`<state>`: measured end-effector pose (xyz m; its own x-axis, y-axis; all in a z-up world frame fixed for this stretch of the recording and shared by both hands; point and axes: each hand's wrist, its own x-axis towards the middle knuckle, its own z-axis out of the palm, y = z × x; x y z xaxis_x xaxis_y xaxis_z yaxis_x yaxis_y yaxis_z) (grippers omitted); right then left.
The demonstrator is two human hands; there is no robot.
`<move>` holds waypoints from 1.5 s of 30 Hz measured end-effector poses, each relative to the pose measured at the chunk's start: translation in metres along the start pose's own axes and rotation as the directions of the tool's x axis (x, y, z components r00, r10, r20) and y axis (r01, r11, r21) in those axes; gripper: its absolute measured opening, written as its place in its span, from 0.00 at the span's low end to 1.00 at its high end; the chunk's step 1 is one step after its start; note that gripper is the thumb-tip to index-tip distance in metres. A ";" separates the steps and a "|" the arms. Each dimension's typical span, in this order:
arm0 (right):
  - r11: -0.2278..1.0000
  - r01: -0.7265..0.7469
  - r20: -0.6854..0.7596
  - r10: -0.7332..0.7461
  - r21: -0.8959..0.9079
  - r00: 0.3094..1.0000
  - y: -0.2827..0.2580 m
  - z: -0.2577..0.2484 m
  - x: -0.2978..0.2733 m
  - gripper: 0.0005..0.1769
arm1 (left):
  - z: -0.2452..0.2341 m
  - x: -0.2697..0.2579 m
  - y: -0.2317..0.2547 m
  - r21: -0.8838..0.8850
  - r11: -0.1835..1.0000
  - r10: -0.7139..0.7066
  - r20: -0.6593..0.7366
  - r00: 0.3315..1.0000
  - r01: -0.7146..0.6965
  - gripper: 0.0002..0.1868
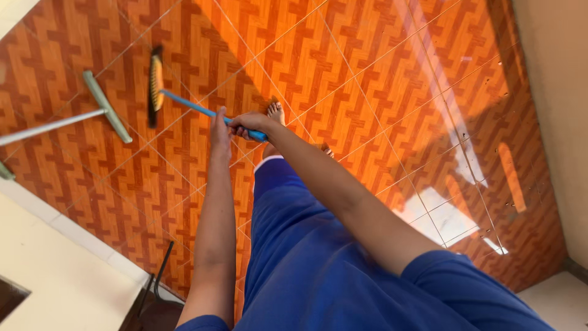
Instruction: The person sweeps a tiled floor with a broom, moving debris toward a dustpan. They lift a black mat to sweep underneath it and then sweep the collected debris into the dustpan.
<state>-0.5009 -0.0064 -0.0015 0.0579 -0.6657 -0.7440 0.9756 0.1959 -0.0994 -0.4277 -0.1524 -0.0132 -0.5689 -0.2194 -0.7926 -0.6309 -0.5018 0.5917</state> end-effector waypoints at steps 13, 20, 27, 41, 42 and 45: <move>0.496 0.500 -0.596 0.044 0.710 0.802 0.214 -0.221 -0.376 0.12 | 0.101 0.032 -0.042 0.453 0.847 -0.424 0.264 0.866 0.277 0.32; 0.727 0.687 -0.877 -0.338 -0.011 0.343 0.185 -0.226 -0.371 0.07 | 0.142 0.039 -0.022 0.554 0.804 -0.419 0.272 0.866 0.216 0.32; 0.953 0.295 -0.793 -0.229 -0.065 0.565 0.194 -0.114 -0.353 0.12 | 0.213 0.045 -0.019 0.787 0.604 -0.557 0.307 0.771 0.123 0.45; 0.884 0.463 -0.453 -0.388 0.064 0.803 -0.066 -0.211 -0.185 0.16 | 0.262 0.075 0.030 0.738 0.675 -0.297 0.273 0.915 -0.001 0.39; 0.864 0.464 -0.461 -0.337 0.194 0.821 -0.076 -0.221 -0.182 0.17 | 0.262 0.072 0.026 0.756 0.655 -0.314 0.263 0.912 0.008 0.38; 0.513 0.559 -0.294 -0.508 0.651 0.809 -0.054 -0.287 -0.211 0.11 | 0.266 0.073 0.023 0.785 0.619 -0.342 0.277 0.898 -0.006 0.35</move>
<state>-0.6271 0.3300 -0.0293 -0.5115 -0.4265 -0.7460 0.6712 -0.7403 -0.0370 -0.6237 0.0423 -0.0184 -0.4408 0.2063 -0.8736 -0.8015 0.3477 0.4865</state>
